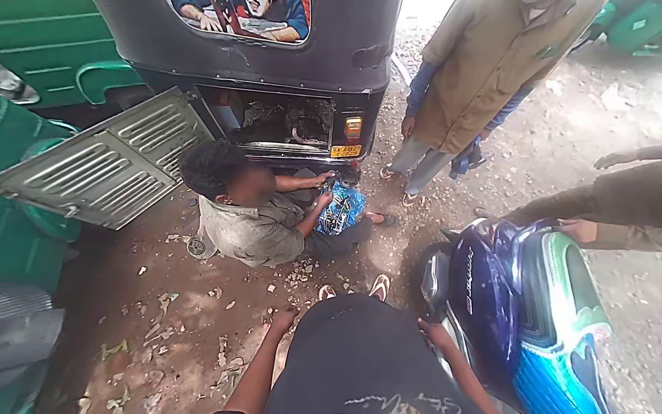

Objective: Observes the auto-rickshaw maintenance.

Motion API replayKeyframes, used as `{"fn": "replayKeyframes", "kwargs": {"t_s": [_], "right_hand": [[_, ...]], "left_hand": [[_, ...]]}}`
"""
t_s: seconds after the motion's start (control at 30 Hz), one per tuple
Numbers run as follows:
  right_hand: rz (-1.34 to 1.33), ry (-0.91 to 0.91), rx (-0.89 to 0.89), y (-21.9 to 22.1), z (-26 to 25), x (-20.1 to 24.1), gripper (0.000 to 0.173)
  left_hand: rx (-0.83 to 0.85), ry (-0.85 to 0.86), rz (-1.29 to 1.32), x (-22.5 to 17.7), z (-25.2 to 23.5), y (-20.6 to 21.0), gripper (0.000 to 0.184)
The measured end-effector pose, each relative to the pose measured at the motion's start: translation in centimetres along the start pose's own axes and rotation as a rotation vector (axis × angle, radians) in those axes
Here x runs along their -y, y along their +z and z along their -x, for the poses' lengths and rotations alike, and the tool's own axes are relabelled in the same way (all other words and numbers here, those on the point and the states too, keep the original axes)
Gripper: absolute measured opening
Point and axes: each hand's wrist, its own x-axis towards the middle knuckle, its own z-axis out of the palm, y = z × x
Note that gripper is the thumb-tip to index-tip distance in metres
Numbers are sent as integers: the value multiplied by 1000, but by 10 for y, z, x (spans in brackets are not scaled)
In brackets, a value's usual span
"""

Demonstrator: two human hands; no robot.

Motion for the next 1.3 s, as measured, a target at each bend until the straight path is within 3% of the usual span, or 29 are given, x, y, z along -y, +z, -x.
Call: {"fn": "replayKeyframes", "kwargs": {"t_s": [1.3], "right_hand": [[62,17,2,7,1,-1,62]], "left_hand": [[17,72,-81,11,-5,2,36]]}}
